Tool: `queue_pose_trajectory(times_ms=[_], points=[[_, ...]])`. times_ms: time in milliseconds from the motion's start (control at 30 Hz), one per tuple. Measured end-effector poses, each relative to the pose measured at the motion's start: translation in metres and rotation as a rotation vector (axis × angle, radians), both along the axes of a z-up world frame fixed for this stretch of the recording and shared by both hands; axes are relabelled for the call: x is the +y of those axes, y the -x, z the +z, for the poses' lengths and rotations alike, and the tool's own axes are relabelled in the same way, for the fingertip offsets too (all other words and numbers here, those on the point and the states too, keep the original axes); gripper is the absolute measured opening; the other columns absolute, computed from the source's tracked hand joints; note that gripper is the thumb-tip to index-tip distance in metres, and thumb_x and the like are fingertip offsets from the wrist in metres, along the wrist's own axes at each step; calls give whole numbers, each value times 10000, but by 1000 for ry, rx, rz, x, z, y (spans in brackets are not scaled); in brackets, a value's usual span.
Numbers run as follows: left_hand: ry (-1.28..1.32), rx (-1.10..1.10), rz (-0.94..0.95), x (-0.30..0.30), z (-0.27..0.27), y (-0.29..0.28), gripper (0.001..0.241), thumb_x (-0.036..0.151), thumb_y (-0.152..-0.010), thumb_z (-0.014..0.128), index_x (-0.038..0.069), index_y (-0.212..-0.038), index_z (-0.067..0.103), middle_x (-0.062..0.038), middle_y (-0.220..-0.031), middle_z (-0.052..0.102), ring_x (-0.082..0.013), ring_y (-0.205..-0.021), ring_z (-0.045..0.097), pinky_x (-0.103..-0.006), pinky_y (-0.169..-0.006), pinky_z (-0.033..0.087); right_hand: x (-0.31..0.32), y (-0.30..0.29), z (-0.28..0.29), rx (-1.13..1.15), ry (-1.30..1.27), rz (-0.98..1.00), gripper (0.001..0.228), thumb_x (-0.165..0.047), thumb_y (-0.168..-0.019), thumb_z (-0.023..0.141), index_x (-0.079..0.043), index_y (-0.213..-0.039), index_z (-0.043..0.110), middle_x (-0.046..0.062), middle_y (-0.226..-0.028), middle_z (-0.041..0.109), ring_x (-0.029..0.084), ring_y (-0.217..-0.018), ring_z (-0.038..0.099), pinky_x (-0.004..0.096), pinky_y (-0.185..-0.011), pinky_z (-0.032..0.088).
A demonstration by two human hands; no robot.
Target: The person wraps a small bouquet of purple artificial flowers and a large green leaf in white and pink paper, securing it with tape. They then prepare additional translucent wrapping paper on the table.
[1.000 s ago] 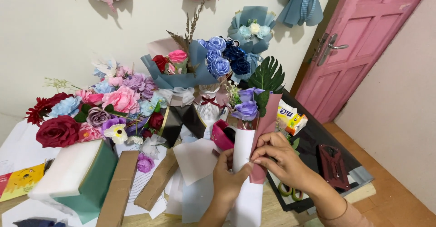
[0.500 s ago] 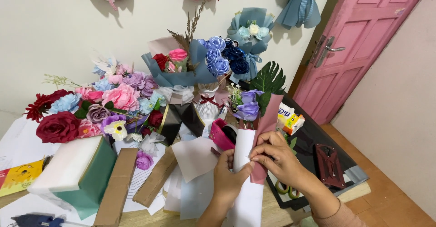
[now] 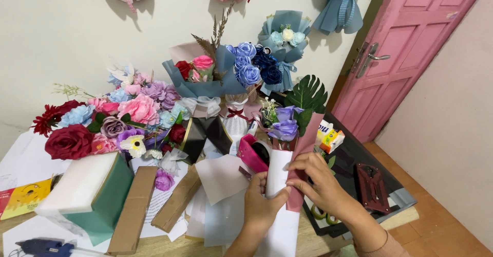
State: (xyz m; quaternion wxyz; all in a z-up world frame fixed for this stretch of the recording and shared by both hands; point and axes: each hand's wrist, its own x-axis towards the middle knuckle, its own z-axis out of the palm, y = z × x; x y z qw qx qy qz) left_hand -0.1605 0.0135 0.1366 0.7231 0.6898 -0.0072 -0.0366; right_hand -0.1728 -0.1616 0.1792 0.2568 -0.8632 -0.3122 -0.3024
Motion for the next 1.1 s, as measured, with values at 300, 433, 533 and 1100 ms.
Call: queue_pose_trajectory(times_ms=[300, 433, 533, 1100], points=[[-101, -21, 94, -2, 7, 10, 604, 331, -545, 781, 207, -1130, 691, 64, -1087, 727, -94, -975, 669, -239, -864, 531, 13, -3, -30, 13, -293, -227, 417, -345, -757, 862, -136, -1028, 624, 7, -972, 618, 164, -929, 571, 279, -822, 443], [-65, -21, 121, -1, -3, 8, 581, 294, -567, 814, 203, -1127, 688, 57, -1081, 724, -95, -964, 673, -239, -854, 543, 6, -5, -39, 49, -352, -199, 459, -334, -729, 893, -137, -1038, 617, 8, -973, 591, 148, -900, 536, 266, -786, 448], [-88, -27, 130, 2, -7, 6, 615, 319, -582, 849, 207, -1164, 684, 61, -1119, 732, -92, -993, 670, -236, -874, 535, -1, -7, -45, 132, -406, -174, 454, -278, -737, 891, -125, -1053, 604, 23, -1028, 593, 157, -968, 577, 287, -842, 496], [-75, -32, 173, 9, -23, 2, 684, 287, -572, 852, 202, -1223, 661, 54, -1168, 713, -104, -1033, 673, -257, -871, 559, 3, -15, -70, 369, -692, -142, 476, -197, -722, 916, -130, -1048, 576, 1, -994, 562, 123, -921, 543, 275, -826, 463]])
